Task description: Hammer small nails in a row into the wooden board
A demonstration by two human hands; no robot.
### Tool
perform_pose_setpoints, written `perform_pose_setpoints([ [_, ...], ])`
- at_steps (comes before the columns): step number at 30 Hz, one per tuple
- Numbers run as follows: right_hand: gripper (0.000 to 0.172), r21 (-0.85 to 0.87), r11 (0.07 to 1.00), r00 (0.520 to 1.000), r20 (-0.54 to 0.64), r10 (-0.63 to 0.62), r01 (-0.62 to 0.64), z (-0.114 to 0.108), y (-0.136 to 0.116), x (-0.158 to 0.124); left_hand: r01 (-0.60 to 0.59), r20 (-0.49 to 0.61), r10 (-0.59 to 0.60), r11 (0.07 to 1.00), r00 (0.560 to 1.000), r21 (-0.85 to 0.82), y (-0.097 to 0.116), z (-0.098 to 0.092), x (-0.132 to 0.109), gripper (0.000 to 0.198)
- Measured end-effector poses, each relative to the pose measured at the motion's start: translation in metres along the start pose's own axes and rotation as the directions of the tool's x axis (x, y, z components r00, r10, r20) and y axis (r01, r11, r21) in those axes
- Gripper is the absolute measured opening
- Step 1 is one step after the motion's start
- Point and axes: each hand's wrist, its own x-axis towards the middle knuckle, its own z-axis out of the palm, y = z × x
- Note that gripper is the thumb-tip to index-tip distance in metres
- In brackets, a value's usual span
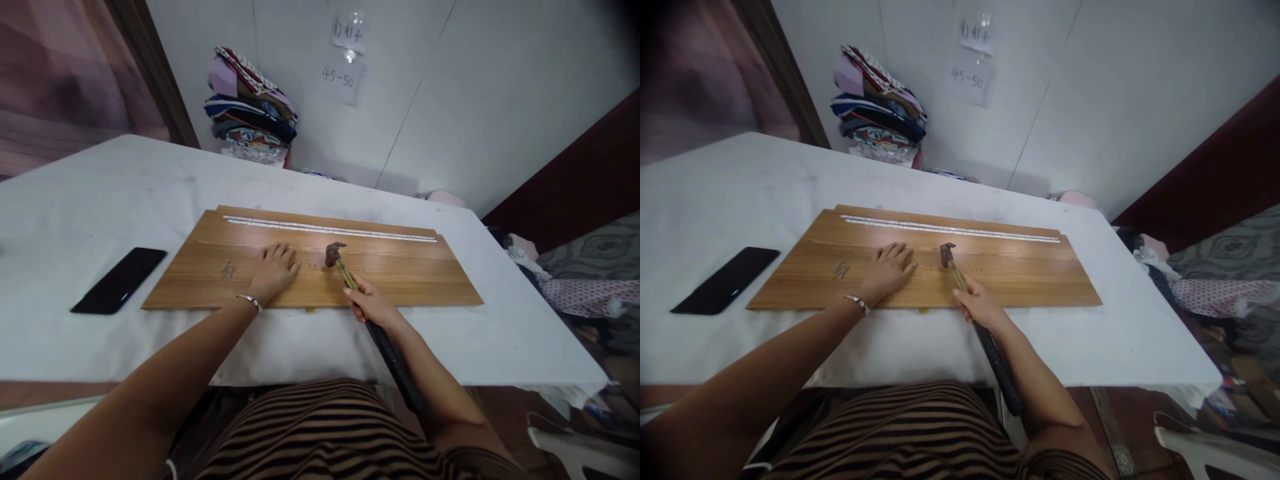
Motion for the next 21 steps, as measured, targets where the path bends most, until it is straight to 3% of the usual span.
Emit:
perform_pose_setpoints([
  [21, 0.082, 0.008, 1.0, 1.0, 0.011, 0.022, -0.022, 0.0046, -0.0001, 0.0032, 0.008, -0.016, -0.008, 1.0, 1.0, -0.002, -0.0006, 0.0026, -0.0007, 0.051],
])
